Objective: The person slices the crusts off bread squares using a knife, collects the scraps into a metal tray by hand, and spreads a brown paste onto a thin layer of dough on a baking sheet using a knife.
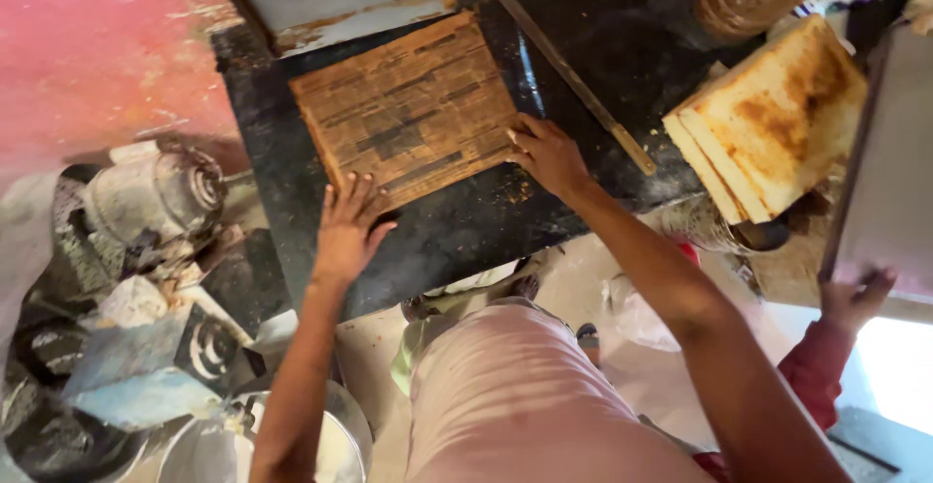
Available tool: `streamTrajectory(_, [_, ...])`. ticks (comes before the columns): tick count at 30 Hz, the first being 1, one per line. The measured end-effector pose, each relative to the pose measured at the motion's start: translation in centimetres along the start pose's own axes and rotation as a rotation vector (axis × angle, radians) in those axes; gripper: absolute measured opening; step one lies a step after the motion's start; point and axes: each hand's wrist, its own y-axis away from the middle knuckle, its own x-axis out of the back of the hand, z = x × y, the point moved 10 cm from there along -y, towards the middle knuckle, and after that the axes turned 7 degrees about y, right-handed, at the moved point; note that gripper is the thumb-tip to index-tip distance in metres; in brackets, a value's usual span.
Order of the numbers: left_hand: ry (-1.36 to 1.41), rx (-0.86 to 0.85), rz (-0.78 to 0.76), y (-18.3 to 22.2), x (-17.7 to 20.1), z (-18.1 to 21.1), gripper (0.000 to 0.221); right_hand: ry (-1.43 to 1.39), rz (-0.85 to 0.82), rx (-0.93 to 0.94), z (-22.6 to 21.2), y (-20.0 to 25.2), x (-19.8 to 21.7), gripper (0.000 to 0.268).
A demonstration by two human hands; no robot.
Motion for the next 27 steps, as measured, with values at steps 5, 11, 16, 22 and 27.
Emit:
streamTrajectory(5, [-0.146, 0.014, 0.035, 1.0, -0.9, 0.1, 0.033, 0.137, 0.042, 0.208, -1.4, -0.5, 0.7, 0.034])
streamTrajectory(11, [-0.187, -0.036, -0.019, 1.4, -2.7, -1.0, 0.032, 0.169, 0.031, 0.319, -1.3, 0.2, 1.0, 0.020])
streamTrajectory(16, [-0.256, -0.076, -0.104, 1.1, -3.2, -0.9, 0.038, 0.195, 0.062, 0.475, -1.6, -0.1, 0.5, 0.017])
streamTrajectory(22, [-0.200, -0.086, -0.048, 0.9, -3.3, -2.2, 0.031, 0.121, -0.016, 0.464, -1.2, -0.3, -1.8, 0.017])
streamTrajectory(27, [-0.098, 0.000, 0.024, -0.8, -2.8, -3.7, 0.011, 0.189, -0.152, 0.404, -0.8, -1.1, -3.4, 0.024])
